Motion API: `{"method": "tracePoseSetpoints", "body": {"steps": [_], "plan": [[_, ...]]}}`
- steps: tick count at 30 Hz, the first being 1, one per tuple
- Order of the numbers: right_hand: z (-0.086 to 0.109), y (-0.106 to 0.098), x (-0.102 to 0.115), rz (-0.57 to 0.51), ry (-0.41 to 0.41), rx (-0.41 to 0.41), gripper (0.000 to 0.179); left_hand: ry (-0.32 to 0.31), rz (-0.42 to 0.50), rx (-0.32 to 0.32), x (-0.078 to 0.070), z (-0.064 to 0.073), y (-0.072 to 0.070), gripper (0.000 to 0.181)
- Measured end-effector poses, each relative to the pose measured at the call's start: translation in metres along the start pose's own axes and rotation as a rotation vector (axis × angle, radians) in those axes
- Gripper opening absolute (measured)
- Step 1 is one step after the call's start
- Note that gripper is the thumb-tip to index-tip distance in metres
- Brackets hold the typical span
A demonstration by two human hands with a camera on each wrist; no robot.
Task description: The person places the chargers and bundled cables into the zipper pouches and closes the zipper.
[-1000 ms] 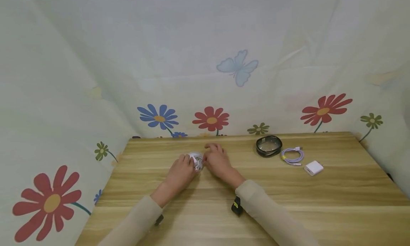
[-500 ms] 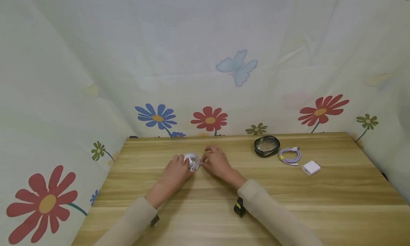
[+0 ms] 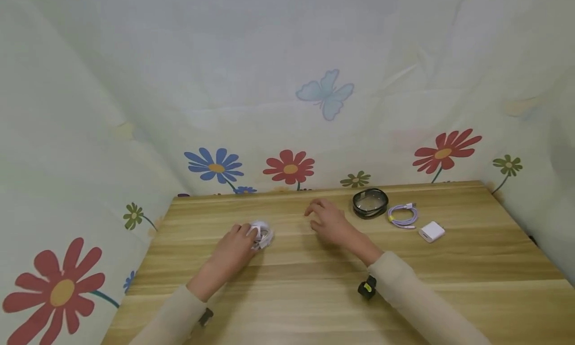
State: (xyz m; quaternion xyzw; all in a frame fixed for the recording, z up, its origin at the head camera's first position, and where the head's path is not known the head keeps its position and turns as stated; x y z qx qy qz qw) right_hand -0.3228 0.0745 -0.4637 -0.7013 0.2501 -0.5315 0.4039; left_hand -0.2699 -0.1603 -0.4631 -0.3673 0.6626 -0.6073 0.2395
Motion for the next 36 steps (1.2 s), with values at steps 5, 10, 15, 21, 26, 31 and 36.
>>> {"method": "tracePoseSetpoints", "body": {"steps": [5, 10, 15, 21, 26, 31, 36], "plan": [[0.023, -0.030, -0.022, 0.011, -0.053, -0.069, 0.020, 0.003, 0.085, 0.043, -0.007, -0.003, -0.005, 0.043], [0.051, -0.054, -0.048, 0.077, -0.100, -0.173, 0.019, 0.050, 0.082, 0.023, -0.020, -0.017, -0.012, 0.041], [0.077, -0.076, -0.074, 0.114, -0.073, -0.224, 0.020, 0.141, 0.052, -0.039, -0.040, -0.034, -0.013, 0.040], [0.096, -0.099, -0.103, 0.112, 0.028, -0.211, 0.021, 0.221, 0.058, -0.066, -0.066, -0.058, -0.013, 0.040], [0.107, -0.110, -0.120, 0.104, 0.065, -0.225, 0.023, 0.251, 0.063, -0.023, -0.084, -0.081, -0.010, 0.042], [0.112, -0.116, -0.131, 0.110, 0.096, -0.220, 0.026, 0.250, 0.095, 0.027, -0.100, -0.100, -0.003, 0.043], [0.118, -0.125, -0.140, 0.096, 0.123, -0.228, 0.025, 0.287, 0.111, -0.004, -0.116, -0.116, 0.002, 0.044]]}}
Point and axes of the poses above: each hand's wrist, its own z-axis away from the middle knuckle, its own y-axis out of the palm, x = y × z, the point moved 6 cm from there along -z, towards the middle knuckle, and after that the axes turned 9 degrees about y, right-handed, at the moved point
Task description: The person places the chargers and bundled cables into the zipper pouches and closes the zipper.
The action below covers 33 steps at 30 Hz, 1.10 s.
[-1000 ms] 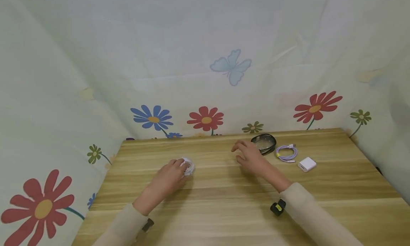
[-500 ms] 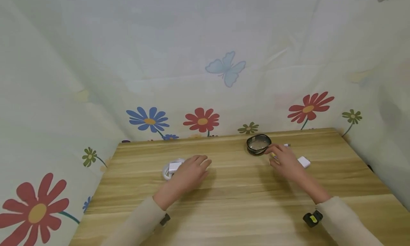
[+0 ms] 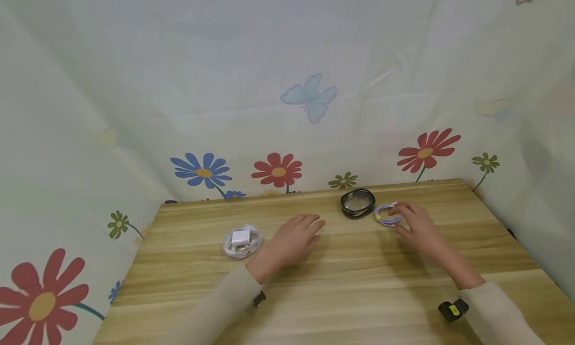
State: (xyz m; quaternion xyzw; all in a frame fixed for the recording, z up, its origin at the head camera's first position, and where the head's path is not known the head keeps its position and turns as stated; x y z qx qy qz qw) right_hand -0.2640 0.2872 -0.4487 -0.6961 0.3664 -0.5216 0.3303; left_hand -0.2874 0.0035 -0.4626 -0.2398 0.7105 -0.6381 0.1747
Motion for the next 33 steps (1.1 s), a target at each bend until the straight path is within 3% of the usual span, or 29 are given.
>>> {"method": "tracePoseSetpoints", "body": {"steps": [8, 13, 21, 29, 33], "plan": [[-0.001, -0.002, -0.006, 0.035, -0.013, 0.053, 0.028, 0.082, -0.028, -0.116, -0.009, -0.035, 0.007, 0.045], [-0.004, -0.003, -0.007, 0.044, -0.029, 0.068, 0.030, 0.105, -0.043, -0.137, -0.009, -0.058, 0.011, 0.046], [-0.004, -0.001, -0.008, 0.043, -0.062, 0.092, 0.029, 0.115, 0.021, -0.043, -0.002, -0.090, 0.025, 0.052], [-0.007, -0.002, -0.009, 0.039, -0.084, 0.071, 0.029, 0.240, 0.005, 0.058, -0.005, -0.119, 0.037, 0.061], [-0.010, 0.001, -0.007, 0.037, -0.106, 0.067, 0.028, 0.241, 0.001, 0.125, -0.002, -0.126, 0.044, 0.063]]}}
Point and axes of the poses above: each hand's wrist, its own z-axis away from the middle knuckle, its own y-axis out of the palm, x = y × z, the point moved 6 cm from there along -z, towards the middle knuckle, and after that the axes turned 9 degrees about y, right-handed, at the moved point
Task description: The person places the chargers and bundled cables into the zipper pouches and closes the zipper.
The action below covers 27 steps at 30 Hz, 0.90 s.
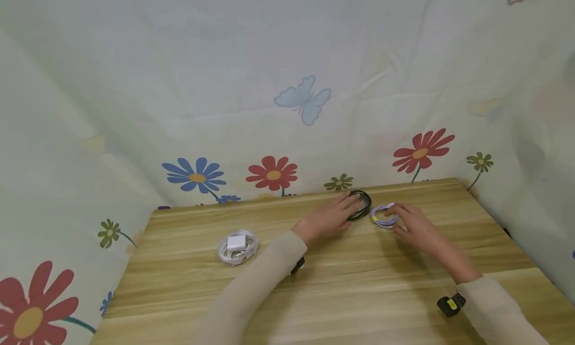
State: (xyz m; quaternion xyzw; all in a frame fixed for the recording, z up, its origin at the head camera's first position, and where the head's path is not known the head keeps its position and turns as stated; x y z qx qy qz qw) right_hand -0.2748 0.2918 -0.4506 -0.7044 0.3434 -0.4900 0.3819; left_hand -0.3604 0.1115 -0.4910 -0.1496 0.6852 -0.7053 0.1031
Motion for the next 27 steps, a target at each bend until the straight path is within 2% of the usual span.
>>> {"method": "tracePoseSetpoints", "body": {"steps": [5, 10, 20, 27], "plan": [[-0.001, 0.003, -0.002, -0.002, -0.004, -0.007, 0.029, -0.039, 0.058, 0.058, 0.009, -0.006, 0.007, 0.062], [-0.002, 0.002, -0.003, 0.002, -0.023, -0.036, 0.029, -0.014, 0.064, 0.084, 0.016, -0.007, 0.008, 0.061], [-0.004, 0.005, -0.006, 0.004, 0.052, 0.009, 0.027, 0.038, 0.056, 0.055, 0.018, -0.004, 0.004, 0.057], [-0.005, 0.004, -0.003, -0.005, 0.038, 0.011, 0.028, 0.003, 0.120, 0.023, 0.018, -0.001, 0.001, 0.054]]}}
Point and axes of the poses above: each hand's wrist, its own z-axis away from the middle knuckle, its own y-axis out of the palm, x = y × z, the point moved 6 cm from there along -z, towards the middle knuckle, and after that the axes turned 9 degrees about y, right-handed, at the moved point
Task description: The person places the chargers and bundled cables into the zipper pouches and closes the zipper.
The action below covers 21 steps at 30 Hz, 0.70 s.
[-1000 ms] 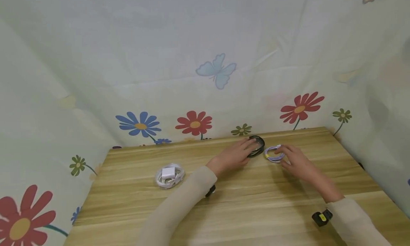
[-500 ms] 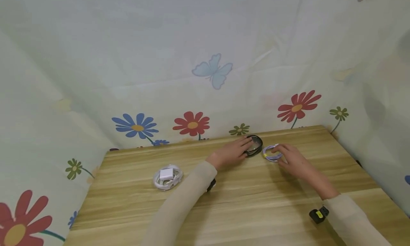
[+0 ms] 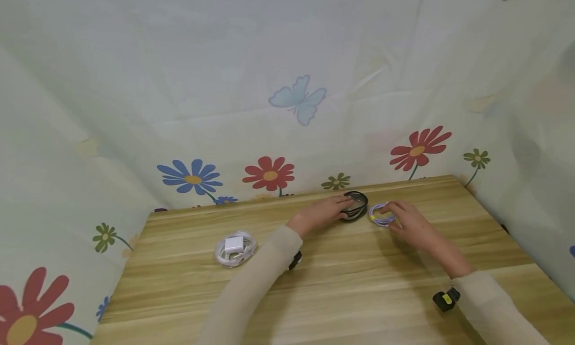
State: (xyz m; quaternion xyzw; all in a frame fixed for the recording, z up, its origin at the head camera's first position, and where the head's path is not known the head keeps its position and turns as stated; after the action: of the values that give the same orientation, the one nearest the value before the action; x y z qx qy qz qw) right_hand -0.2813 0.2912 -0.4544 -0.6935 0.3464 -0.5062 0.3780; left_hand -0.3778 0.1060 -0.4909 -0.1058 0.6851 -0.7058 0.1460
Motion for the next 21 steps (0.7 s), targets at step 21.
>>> {"method": "tracePoseSetpoints", "body": {"steps": [21], "plan": [[-0.019, 0.008, -0.009, 0.132, 0.042, 0.091, 0.052, -0.066, 0.114, -0.101, -0.003, 0.005, -0.001, 0.051]]}}
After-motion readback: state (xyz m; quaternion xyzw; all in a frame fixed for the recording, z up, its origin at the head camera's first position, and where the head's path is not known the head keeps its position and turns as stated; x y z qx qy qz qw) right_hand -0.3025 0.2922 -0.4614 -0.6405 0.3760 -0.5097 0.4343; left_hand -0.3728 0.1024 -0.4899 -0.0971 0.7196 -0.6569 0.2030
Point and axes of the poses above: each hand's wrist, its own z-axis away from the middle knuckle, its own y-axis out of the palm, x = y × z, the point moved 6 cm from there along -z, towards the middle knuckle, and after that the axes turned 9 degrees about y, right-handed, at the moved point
